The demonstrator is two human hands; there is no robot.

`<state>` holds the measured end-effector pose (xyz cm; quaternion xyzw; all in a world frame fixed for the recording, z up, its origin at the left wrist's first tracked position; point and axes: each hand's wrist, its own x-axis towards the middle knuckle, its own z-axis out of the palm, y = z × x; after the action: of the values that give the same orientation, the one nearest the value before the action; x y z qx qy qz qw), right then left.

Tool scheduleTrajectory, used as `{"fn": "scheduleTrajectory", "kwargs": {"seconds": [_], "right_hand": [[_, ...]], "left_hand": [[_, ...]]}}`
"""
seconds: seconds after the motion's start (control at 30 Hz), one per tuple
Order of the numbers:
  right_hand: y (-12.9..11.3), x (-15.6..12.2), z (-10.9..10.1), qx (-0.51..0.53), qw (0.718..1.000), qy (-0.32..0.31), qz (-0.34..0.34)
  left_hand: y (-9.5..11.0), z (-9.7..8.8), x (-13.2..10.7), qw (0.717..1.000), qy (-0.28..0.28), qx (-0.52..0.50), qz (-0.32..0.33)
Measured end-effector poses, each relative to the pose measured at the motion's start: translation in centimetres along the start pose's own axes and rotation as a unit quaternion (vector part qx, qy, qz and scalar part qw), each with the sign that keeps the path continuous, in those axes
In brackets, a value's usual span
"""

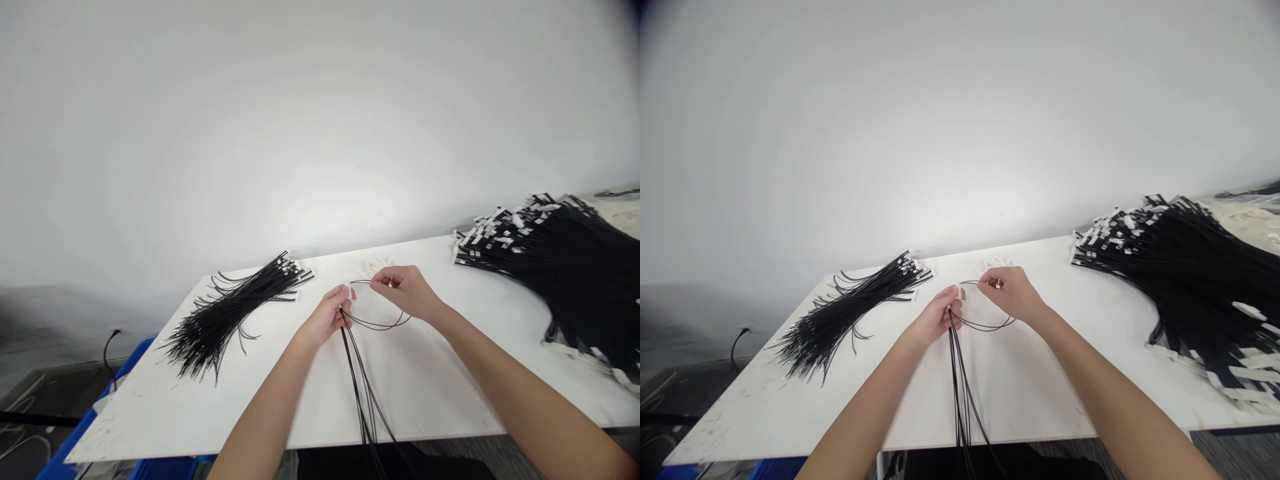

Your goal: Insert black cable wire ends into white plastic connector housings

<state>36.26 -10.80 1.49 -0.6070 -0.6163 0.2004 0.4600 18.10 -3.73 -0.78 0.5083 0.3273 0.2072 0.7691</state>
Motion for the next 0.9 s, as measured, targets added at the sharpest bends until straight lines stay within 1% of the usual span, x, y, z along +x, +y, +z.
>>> {"fn": "scheduleTrajectory", "kwargs": {"seconds": [0.2,0.37,0.5,0.63,0.7,0.77,0.83,0.9], "right_hand": [[0.31,0.29,-0.11,0.008,0.999,0.009,0.048],[0.28,0.46,-0.09,0.014,0.998,0.019,0.063],[0.21,0.44,-0.07,0.019,0.997,0.017,0.077],[0.28,0.39,-0.14,0.045,0.995,0.026,0.080],[0.24,0.42,-0.22,0.076,0.992,0.041,0.097],[0.11,0.53,-0.35,0.130,0.982,0.064,0.121],[-0.04,0.70,-0.54,0.211,0.963,0.085,0.145],[-0.16,0.93,-0.79,0.295,0.936,0.112,0.159]], "left_hand": [[-0.39,0.16,0.16,0.999,0.002,0.039,0.018],[-0.81,0.13,0.35,0.998,0.006,0.051,0.037],[-0.92,0.10,0.41,0.998,0.003,0.047,0.049],[-0.81,0.05,0.44,0.999,0.001,0.028,0.043],[-0.72,0.01,0.44,0.999,0.004,0.014,0.037],[-0.64,-0.04,0.44,0.999,0.008,-0.003,0.032],[-0.58,-0.11,0.43,0.999,0.012,-0.017,0.028],[-0.53,-0.19,0.41,0.999,0.013,-0.023,0.024]]}}
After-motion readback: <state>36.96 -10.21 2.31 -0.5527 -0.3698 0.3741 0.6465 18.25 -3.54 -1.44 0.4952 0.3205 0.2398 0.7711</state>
